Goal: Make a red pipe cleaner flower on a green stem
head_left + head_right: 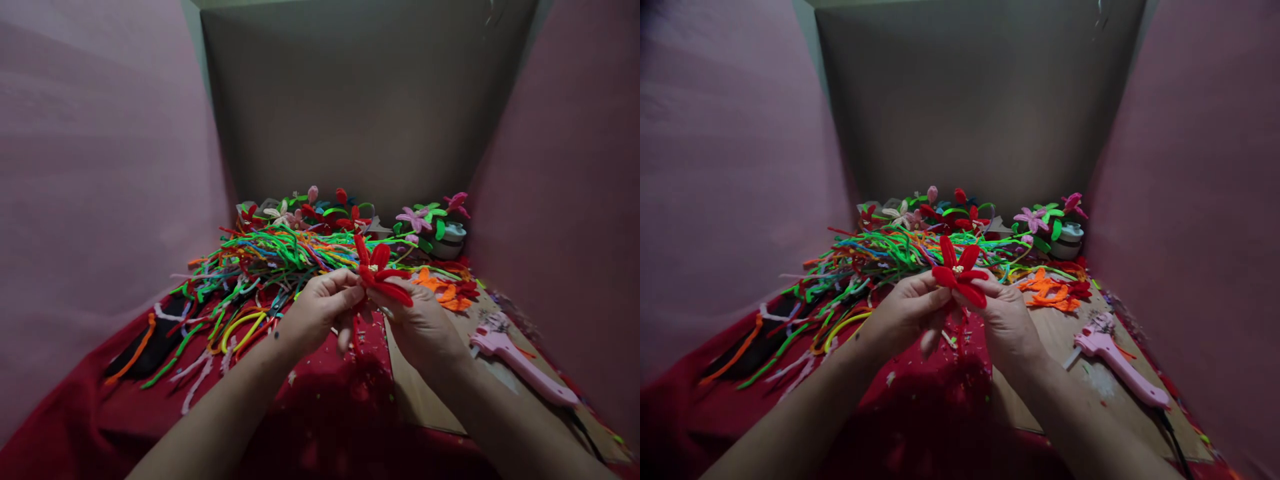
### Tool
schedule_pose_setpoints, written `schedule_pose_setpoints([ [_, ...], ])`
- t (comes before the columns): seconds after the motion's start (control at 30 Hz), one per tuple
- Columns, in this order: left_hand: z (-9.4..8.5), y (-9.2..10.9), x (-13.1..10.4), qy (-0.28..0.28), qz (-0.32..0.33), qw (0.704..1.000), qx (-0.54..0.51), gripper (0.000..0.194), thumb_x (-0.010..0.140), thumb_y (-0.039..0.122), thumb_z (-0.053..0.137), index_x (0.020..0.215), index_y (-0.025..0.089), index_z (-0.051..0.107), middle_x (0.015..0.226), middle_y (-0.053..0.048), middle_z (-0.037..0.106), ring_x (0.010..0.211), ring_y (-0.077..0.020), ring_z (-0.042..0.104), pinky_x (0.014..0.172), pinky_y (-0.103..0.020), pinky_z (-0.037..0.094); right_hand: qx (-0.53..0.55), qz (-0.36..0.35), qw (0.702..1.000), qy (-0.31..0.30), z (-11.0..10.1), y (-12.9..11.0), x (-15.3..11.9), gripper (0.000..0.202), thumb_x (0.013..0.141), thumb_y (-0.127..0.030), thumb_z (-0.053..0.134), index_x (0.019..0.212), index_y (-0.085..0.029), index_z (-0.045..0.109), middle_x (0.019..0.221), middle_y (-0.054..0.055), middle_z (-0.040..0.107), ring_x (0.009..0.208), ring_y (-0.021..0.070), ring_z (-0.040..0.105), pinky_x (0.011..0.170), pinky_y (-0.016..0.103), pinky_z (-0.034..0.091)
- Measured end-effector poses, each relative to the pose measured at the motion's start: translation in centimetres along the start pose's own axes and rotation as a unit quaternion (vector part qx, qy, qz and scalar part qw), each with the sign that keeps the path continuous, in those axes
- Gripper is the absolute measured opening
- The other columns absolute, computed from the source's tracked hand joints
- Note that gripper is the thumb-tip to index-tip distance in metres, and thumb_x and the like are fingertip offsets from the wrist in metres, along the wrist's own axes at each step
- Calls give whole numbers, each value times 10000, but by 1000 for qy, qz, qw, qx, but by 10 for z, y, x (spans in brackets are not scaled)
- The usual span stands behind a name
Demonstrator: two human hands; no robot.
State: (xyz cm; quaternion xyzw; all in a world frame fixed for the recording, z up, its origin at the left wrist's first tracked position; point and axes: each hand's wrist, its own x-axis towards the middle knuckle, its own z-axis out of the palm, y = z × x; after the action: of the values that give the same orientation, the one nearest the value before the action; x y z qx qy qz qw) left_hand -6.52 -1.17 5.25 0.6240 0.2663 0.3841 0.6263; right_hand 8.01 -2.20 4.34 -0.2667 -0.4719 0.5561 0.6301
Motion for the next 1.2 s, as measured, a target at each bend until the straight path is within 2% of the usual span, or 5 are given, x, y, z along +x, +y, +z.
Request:
schedule_pose_setpoints([
  [0.07,5,-4,-1,90,69,976,185,202,874,331,445,908,156,542,636,16,575,402,-67,520,395,-177,397,9,-5,1000,8,0,3,2,116,672,-207,712,782,-235,737,821,6,684,815,177,580,770,318,440],
  [0.2,12,-20,-2,194,224,811,505,209,861,322,472,874,138,569,780,-63,612,711,-151,586,635,-257,457,23,0,999,30,-1,11,0,148,692,-198,692,826,-247,732,843,7,687,856,198,573,784,338,427],
  [0.27,13,-25,-2,203,241,771,554,224,886,294,420,838,131,566,750,-68,607,684,-148,574,634,-259,443,11,-4,999,32,-2,14,-2,151,707,-195,681,838,-247,734,853,9,685,839,190,565,789,335,419],
  [0.73,6,-5,0,44,64,990,118,261,836,307,496,641,136,526,548,37,392,523,-68,329,516,-213,273,35,116,991,-57,-14,-3,7,186,575,-265,783,752,-224,742,762,16,697,692,161,569,702,303,439],
  [1.2,-2,-9,4,-55,-11,995,-88,316,749,386,611,604,110,563,517,29,427,439,-39,298,463,-209,200,27,126,984,-119,-7,-5,5,155,565,-299,763,704,-239,730,789,21,693,786,216,597,725,357,470],
])
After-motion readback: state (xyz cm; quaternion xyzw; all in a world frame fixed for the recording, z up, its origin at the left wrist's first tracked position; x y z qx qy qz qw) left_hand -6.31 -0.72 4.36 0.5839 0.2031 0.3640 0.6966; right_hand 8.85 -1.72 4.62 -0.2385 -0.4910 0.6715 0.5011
